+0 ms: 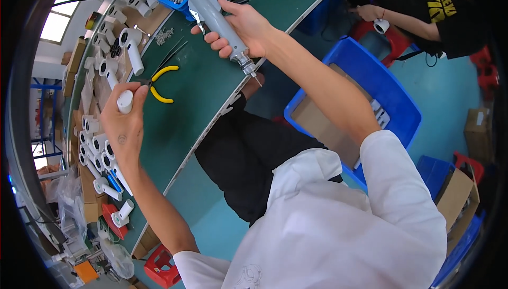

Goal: The person assembles handheld electronic devices by fitting internal modules into a housing, then securing them with screws using an electric screwdriver and pins using pliers.

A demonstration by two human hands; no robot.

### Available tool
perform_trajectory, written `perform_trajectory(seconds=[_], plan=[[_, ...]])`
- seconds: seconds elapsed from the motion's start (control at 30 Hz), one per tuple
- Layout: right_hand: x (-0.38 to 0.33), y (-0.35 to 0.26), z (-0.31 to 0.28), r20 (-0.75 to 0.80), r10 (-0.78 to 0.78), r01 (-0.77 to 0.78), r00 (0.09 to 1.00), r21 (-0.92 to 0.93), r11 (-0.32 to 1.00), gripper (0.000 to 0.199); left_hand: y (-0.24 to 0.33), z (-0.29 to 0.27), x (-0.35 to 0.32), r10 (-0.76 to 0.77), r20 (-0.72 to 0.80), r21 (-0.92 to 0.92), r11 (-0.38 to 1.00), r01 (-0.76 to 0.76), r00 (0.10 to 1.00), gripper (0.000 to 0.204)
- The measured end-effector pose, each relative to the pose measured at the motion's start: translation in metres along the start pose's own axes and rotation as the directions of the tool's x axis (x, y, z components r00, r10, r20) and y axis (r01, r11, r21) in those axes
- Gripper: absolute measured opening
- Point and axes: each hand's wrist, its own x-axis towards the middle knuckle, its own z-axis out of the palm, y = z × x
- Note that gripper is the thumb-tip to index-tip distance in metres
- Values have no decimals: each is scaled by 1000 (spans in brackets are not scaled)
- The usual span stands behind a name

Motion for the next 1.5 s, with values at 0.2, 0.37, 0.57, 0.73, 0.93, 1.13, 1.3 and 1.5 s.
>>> perform_trajectory(seconds=[0.2, 0.37, 0.57, 0.73, 0.93, 1.13, 1.3, 1.5], plan=[[1, 2, 18, -13, 24, -25, 1000, -70, 997, 74, -12, -11, 12, 45, -90, 6, 999, -45, 995, 14], [3, 15, 38, -136, -46, 14, 990, -228, 974, 47, -37, -10, 24, 151, -89, 141, 980, -138, 985, 16], [-21, 66, 66, -68, -336, 318, 939, -191, 929, 35, -61, 7, 38, 154, -101, 225, 966, -128, 983, 15], [-17, 91, 57, -68, -338, 334, 939, -63, 941, 37, -77, 18, 33, 230, -103, 244, 949, -200, 968, 12], [-13, 73, 51, -157, -333, 314, 930, -136, 940, 40, -83, 18, 36, 167, -166, 209, 969, -131, 972, 13], [19, 15, 78, -183, -451, 247, 873, -632, 734, 39, -98, 0, 34, 48, -133, 188, 982, -22, 990, 12], [48, -36, 80, -166, -579, 70, 798, -929, 363, 35, -105, -1, 38, 70, -60, 288, 956, -50, 996, 10], [74, -56, 58, -254, -746, -273, 615, -957, 100, 55, -118, 3, 34, 113, 15, 409, 906, -109, 993, 22]])
